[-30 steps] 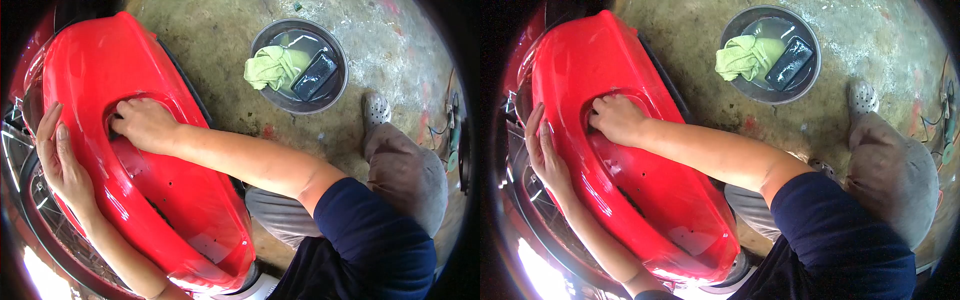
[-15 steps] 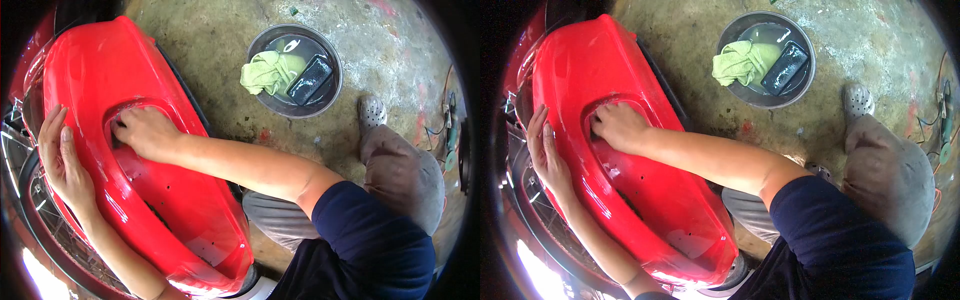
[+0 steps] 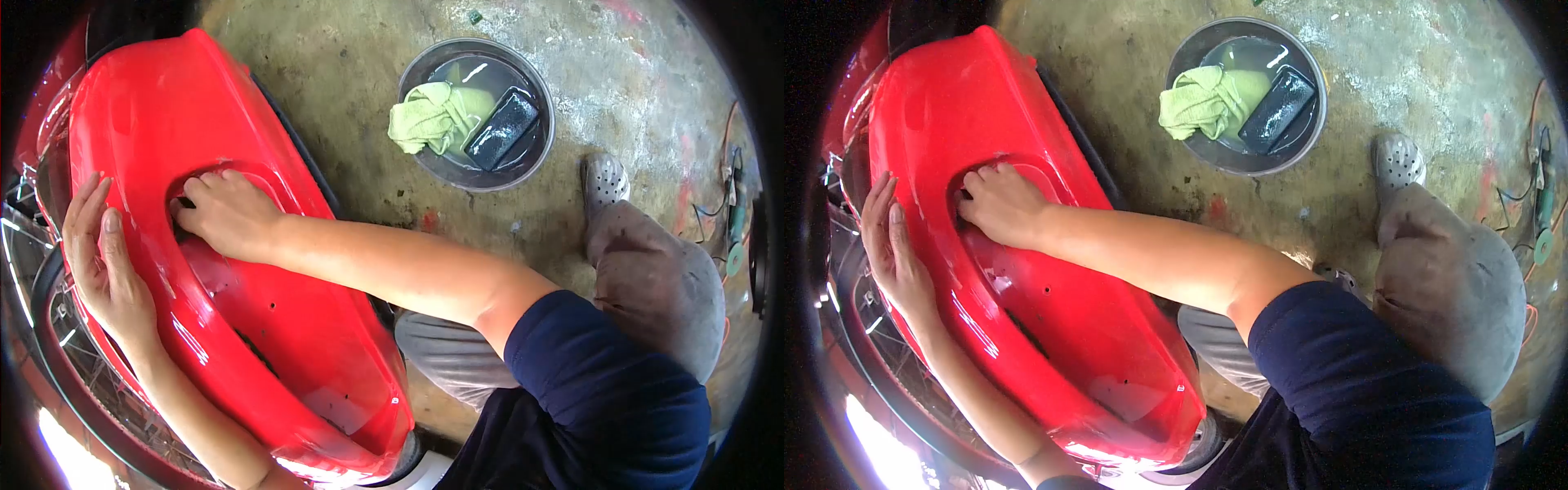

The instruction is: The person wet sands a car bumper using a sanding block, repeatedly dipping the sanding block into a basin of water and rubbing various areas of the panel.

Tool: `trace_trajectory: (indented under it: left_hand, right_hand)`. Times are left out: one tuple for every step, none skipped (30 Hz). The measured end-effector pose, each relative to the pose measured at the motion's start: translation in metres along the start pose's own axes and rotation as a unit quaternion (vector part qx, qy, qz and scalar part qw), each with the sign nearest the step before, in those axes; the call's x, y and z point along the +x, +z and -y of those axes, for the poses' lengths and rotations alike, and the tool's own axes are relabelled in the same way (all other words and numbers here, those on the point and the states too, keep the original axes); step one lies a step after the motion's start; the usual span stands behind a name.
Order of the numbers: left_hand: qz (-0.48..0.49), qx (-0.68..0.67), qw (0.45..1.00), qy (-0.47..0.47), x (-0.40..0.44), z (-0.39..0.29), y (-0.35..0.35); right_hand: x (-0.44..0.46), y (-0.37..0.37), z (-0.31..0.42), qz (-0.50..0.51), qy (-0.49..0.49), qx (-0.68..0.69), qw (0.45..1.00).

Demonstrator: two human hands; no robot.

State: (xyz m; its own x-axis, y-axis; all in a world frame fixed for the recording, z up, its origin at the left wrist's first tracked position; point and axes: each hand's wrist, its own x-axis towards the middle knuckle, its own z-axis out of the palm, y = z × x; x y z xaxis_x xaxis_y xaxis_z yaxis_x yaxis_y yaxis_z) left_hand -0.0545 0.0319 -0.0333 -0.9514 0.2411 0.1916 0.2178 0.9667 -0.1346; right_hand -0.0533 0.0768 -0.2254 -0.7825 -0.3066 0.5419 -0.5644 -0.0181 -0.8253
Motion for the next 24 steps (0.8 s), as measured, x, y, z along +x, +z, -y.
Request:
trace_trajectory:
  left_hand:
    - [-0.001, 0.007, 1.000, 0.008, 0.002, 0.000, -0.001]
    - [-0.004, -0.004, 1.000, 0.000, 0.002, 0.000, -0.001]
    - [-0.008, -0.015, 1.000, -0.006, 0.001, 0.000, -0.001]
    - [-0.011, -0.026, 1.000, -0.013, 0.000, 0.000, 0.000]
    - [0.000, -0.026, 1.000, -0.012, -0.001, 0.005, 0.000]
    - [-0.004, -0.017, 1.000, -0.007, -0.001, 0.004, 0.000]
    - [-0.005, -0.010, 1.000, -0.003, 0.001, 0.002, 0.000]
    - [-0.005, -0.002, 1.000, 0.002, 0.000, 0.000, -0.001]
    - [0.001, 0.001, 1.000, -0.002, -0.001, -0.002, -0.001]
    - [0.000, 0.005, 1.000, -0.005, 0.000, -0.003, -0.001]
    - [-0.004, 0.008, 1.000, -0.008, 0.001, -0.004, -0.001]
    - [-0.008, -0.004, 1.000, -0.010, 0.002, -0.003, -0.002]
    - [-0.009, -0.018, 1.000, -0.011, 0.002, -0.002, -0.001]
    - [-0.007, -0.031, 0.999, -0.015, 0.000, -0.001, 0.000]
    - [-0.006, -0.018, 1.000, -0.010, 0.000, 0.000, 0.000]
    - [-0.004, -0.007, 1.000, -0.005, 0.001, 0.000, -0.001]
    - [0.000, 0.005, 1.000, 0.001, 0.001, 0.000, -0.001]
    - [0.002, 0.000, 1.000, -0.003, -0.001, 0.000, -0.001]
    - [-0.001, -0.004, 1.000, -0.006, -0.001, 0.000, -0.001]
    - [-0.007, -0.009, 1.000, -0.010, 0.000, 0.001, 0.000]
    - [-0.009, -0.009, 1.000, -0.008, 0.001, 0.001, -0.001]
    - [-0.008, -0.010, 1.000, -0.007, 0.001, 0.001, -0.001]
    - [-0.004, -0.010, 1.000, -0.008, 0.000, 0.000, 0.000]
    - [-0.007, -0.013, 1.000, -0.015, -0.001, 0.000, 0.001]
  right_hand:
    - [-0.003, 0.006, 0.003, -0.042, 0.011, 0.015, 0.999]
    - [-0.010, 0.006, 0.008, -0.027, 0.012, 0.028, 0.999]
    - [-0.018, 0.003, 0.015, -0.013, 0.012, 0.040, 0.999]
    - [-0.023, 0.000, 0.016, 0.002, 0.013, 0.052, 0.999]
    - [-0.022, -0.001, 0.012, -0.004, 0.003, 0.059, 0.998]
    - [-0.015, -0.002, 0.008, -0.002, 0.006, 0.043, 0.999]
    - [-0.005, -0.002, 0.003, 0.000, 0.012, 0.028, 1.000]
    - [0.001, -0.002, 0.002, 0.002, 0.019, 0.014, 1.000]
    - [0.002, 0.001, 0.003, -0.019, 0.020, 0.023, 0.999]
    - [-0.003, 0.001, 0.007, -0.010, 0.030, 0.032, 0.999]
    - [-0.012, 0.000, 0.014, 0.000, 0.036, 0.039, 0.999]
    - [-0.018, -0.002, 0.019, 0.008, 0.042, 0.046, 0.998]
    - [-0.022, -0.002, 0.019, 0.009, 0.033, 0.061, 0.998]
    - [-0.019, 0.001, 0.014, -0.012, 0.018, 0.053, 0.998]
    - [-0.012, 0.007, 0.007, -0.032, 0.006, 0.047, 0.998]
    - [-0.006, 0.002, 0.001, -0.051, -0.005, 0.042, 0.998]
    - [0.000, -0.001, -0.001, -0.016, 0.027, 0.029, 0.999]
    - [-0.005, 0.001, 0.002, -0.014, 0.030, 0.039, 0.999]
    - [-0.009, 0.001, 0.007, -0.013, 0.028, 0.047, 0.998]
    - [-0.013, 0.001, 0.012, -0.011, 0.022, 0.053, 0.998]
    - [-0.018, -0.002, 0.017, 0.029, 0.031, 0.062, 0.997]
    - [-0.014, -0.002, 0.012, 0.012, 0.023, 0.060, 0.998]
    - [-0.010, 0.000, 0.006, -0.003, 0.018, 0.061, 0.998]
    - [-0.009, 0.002, 0.004, -0.017, 0.017, 0.064, 0.998]
